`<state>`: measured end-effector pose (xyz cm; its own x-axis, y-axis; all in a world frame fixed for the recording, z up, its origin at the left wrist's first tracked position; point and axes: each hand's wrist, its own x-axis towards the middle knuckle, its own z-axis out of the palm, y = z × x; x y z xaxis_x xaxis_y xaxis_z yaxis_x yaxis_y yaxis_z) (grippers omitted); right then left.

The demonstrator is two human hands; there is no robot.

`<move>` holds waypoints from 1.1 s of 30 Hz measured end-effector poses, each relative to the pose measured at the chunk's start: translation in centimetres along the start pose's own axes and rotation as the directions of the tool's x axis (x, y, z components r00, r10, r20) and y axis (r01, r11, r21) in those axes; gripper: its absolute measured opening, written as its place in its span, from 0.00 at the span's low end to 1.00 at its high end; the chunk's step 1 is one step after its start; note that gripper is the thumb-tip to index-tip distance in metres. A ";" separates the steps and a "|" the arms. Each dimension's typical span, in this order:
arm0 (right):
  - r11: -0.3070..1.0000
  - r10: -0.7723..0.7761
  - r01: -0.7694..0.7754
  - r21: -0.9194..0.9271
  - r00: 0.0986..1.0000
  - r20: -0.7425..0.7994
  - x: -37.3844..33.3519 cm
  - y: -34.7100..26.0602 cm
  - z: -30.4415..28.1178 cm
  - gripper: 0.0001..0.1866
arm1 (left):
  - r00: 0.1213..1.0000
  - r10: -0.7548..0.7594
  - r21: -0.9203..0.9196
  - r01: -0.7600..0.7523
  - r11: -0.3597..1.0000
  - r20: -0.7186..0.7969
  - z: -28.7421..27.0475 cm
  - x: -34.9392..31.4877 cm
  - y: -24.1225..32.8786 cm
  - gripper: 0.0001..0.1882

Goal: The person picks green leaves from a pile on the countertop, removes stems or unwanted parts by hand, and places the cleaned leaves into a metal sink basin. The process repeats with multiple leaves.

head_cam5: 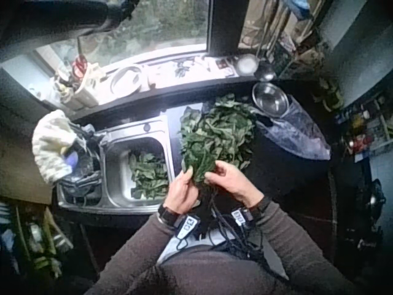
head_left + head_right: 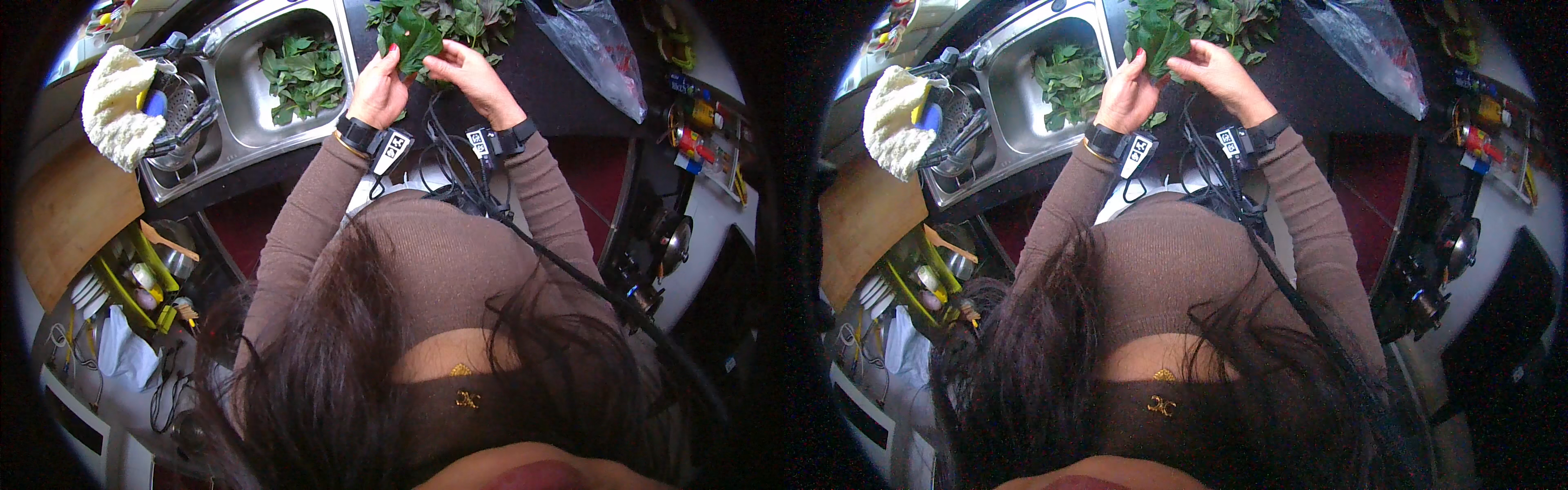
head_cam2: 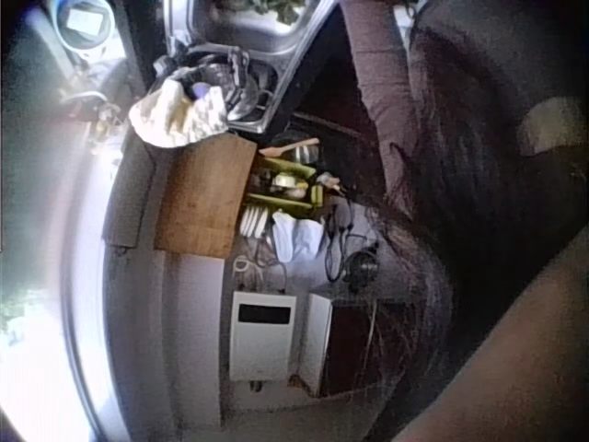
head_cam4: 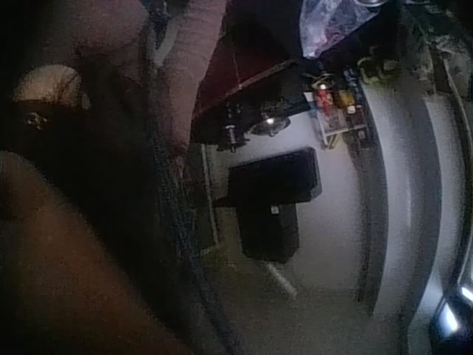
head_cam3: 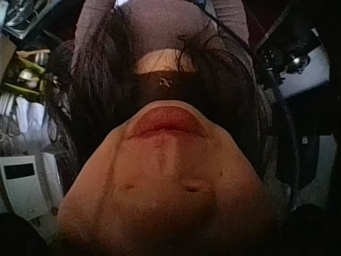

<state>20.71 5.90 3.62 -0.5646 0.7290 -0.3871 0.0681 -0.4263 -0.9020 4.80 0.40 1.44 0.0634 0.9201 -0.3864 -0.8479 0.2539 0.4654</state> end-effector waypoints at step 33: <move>0.999 0.042 -0.030 0.042 0.952 -0.303 0.1 3.2 -3.8 0.08 | 0.991 0.007 -0.167 -0.029 0.985 -0.131 -5.1 -1.4 0.6 0.16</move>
<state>23.99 6.70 -0.02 -0.2850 0.8386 -0.4642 0.0503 -0.4706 -0.8809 1.55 -2.29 -1.80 -0.0121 0.8749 -0.4841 -0.9256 0.1734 0.3365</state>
